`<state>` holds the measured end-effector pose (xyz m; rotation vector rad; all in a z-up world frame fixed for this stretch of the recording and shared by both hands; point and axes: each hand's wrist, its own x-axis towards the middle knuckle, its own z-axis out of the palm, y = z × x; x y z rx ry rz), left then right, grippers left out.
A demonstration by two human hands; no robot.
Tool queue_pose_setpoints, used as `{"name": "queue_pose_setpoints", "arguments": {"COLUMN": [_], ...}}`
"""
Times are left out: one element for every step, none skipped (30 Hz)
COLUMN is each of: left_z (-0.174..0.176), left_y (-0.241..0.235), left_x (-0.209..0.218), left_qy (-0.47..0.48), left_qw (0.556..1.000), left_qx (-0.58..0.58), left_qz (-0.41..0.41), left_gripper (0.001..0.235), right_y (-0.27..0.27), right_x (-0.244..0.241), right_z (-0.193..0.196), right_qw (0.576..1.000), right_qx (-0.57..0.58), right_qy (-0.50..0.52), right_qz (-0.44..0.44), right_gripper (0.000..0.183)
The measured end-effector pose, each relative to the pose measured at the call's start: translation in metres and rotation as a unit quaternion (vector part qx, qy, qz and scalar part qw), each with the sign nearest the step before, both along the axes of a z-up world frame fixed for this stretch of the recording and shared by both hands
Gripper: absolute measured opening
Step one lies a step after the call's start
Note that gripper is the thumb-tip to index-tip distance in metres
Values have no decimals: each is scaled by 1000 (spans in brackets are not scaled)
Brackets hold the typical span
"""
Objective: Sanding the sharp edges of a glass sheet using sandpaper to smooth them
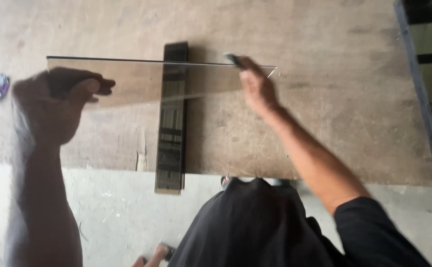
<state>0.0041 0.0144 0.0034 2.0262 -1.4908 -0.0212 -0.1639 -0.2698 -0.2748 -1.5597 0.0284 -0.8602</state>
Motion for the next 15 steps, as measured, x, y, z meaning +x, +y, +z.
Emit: {"name": "queue_pose_setpoints", "arguments": {"left_z": [0, -2, -4, -9, -11, -12, -13, -33, -52, -69, -54, -41, -27, -28, -29], "left_y": [4, 9, 11, 14, 17, 18, 18, 28, 38, 50, 38, 28, 19, 22, 26], "left_x": [7, 11, 15, 17, 22, 27, 33, 54, 77, 100, 83, 65, 47, 51, 54], "left_qy": [-46, -46, -63, -74, -69, -64, -60, -58, 32, 123, 125, 83, 41, 43, 44], "left_qw": [998, 997, 997, 997, 997, 996, 994, 994, 997, 992, 991, 994, 994, 994, 991], "left_qx": [21, 22, 24, 31, 39, 66, 94, 98, 63, 29, 33, 59, 86, 87, 129], "left_qz": [-46, -50, -29, -13, -23, -7, 10, 2, -13, -26, -31, -45, -59, -50, -9], "left_gripper": [7, 7, 7, 10, 10, 14, 18, 18, 15, 14, 14, 8, 9, 9, 13], "right_y": [-31, -18, -7, 9, 40, 70, 103, 108, 114, 121, 101, 78, 55, 29, 3], "right_x": [-29, -30, -32, -42, -30, -24, -24, -17, -10, -1, -14, -26, -37, -54, -70], "right_z": [-46, -17, 11, 34, 88, 142, 197, 183, 170, 157, 135, 114, 93, 62, 31], "right_qw": [925, 925, 946, 964, 964, 995, 925, 926, 996, 956, 957, 987, 965, 963, 997], "right_qx": [-275, -272, -235, -189, -180, 55, 285, 289, 4, -282, -278, -127, 32, 35, 6], "right_qy": [187, 187, 166, 152, 160, 56, -59, -59, -23, 21, 24, -80, -178, -177, 28], "right_qz": [-185, -188, -148, -110, -116, 69, 244, 236, 82, -77, -82, 56, 191, 199, 68], "right_gripper": [39, 39, 39, 39, 39, 32, 34, 34, 32, 64, 64, 71, 92, 92, 69]}}
